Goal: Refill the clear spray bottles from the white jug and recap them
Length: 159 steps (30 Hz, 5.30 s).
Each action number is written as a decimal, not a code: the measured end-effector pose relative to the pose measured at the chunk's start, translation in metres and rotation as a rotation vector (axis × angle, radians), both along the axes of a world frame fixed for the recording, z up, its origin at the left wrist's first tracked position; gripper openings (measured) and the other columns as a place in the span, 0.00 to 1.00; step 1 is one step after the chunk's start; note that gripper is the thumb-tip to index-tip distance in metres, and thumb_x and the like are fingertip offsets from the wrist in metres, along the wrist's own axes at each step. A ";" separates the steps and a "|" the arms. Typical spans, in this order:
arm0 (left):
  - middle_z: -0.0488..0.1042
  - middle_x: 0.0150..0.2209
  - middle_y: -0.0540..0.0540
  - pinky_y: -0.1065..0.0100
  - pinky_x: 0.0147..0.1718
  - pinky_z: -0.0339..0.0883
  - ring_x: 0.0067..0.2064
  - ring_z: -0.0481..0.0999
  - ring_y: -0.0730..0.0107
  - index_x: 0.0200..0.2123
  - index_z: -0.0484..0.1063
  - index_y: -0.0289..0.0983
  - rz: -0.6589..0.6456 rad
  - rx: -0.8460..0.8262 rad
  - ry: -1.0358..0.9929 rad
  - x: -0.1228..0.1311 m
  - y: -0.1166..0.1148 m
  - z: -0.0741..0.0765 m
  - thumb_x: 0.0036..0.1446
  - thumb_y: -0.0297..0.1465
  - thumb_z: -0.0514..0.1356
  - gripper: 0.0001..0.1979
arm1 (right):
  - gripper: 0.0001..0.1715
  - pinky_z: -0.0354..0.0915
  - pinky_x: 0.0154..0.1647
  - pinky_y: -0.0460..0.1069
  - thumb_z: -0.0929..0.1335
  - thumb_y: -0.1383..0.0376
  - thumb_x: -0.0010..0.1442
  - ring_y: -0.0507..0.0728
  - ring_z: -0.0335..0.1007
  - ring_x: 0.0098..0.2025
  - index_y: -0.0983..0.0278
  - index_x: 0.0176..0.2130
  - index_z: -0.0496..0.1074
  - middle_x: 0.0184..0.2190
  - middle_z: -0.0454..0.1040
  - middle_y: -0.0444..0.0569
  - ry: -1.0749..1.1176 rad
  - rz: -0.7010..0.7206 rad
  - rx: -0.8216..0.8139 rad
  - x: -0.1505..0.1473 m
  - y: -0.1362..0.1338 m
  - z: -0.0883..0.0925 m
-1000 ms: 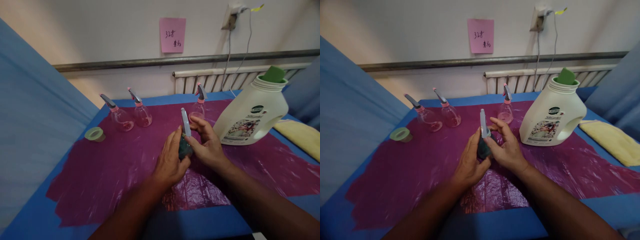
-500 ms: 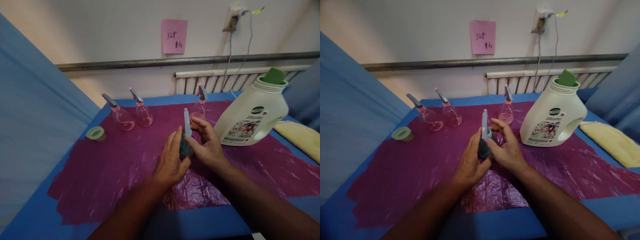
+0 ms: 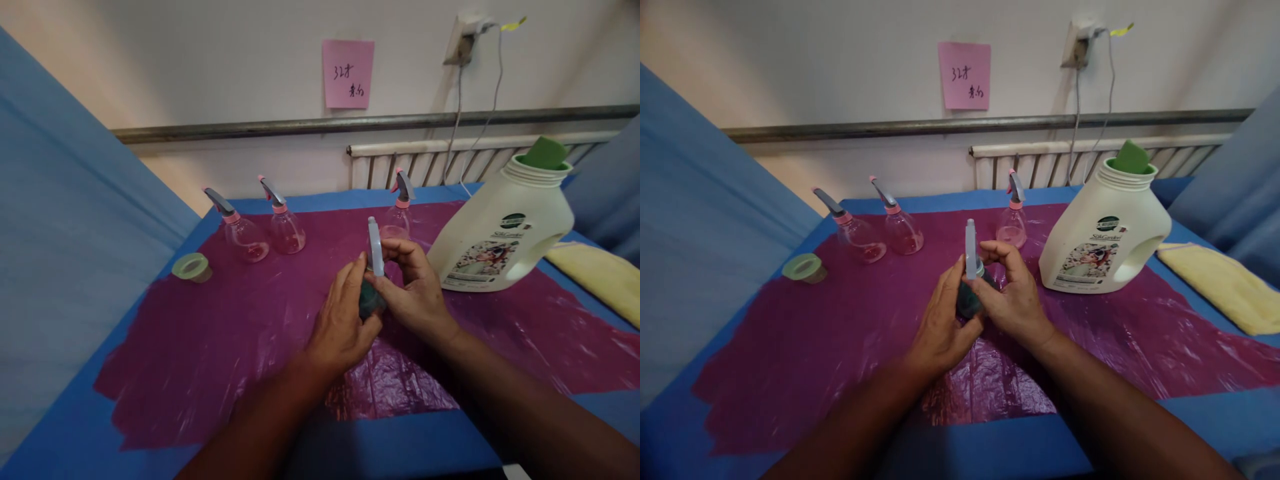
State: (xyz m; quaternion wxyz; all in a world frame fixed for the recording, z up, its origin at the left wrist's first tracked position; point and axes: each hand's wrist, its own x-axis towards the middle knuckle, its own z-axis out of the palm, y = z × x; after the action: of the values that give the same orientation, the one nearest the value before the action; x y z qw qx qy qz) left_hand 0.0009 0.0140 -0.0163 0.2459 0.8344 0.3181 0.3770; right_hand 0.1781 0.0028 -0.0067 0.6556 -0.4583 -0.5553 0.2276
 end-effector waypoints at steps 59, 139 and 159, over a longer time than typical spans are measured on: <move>0.77 0.63 0.39 0.45 0.66 0.78 0.65 0.79 0.48 0.66 0.70 0.42 0.096 0.104 -0.018 0.004 -0.008 0.000 0.71 0.28 0.64 0.22 | 0.24 0.73 0.42 0.55 0.79 0.48 0.55 0.60 0.77 0.37 0.63 0.43 0.82 0.36 0.83 0.52 -0.418 -0.258 -0.184 0.037 0.104 0.079; 0.73 0.71 0.37 0.41 0.69 0.77 0.69 0.79 0.46 0.76 0.59 0.47 0.069 0.014 -0.130 -0.004 0.001 0.000 0.66 0.28 0.71 0.41 | 0.37 0.80 0.57 0.64 0.81 0.59 0.65 0.62 0.81 0.49 0.48 0.69 0.73 0.51 0.83 0.48 -0.039 0.076 -0.063 0.007 -0.008 0.008; 0.70 0.73 0.36 0.41 0.66 0.79 0.71 0.77 0.43 0.85 0.42 0.57 -0.002 0.076 -0.118 -0.002 0.001 -0.002 0.70 0.30 0.69 0.52 | 0.46 0.76 0.69 0.74 0.78 0.62 0.69 0.68 0.80 0.64 0.42 0.77 0.64 0.64 0.80 0.52 -0.181 0.029 0.008 0.000 -0.018 0.009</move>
State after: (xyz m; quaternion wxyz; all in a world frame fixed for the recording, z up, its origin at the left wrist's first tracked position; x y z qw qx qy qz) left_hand -0.0015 0.0151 -0.0185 0.2325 0.8198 0.2877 0.4372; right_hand 0.1784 -0.0156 0.0026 0.6011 -0.4664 -0.6197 0.1926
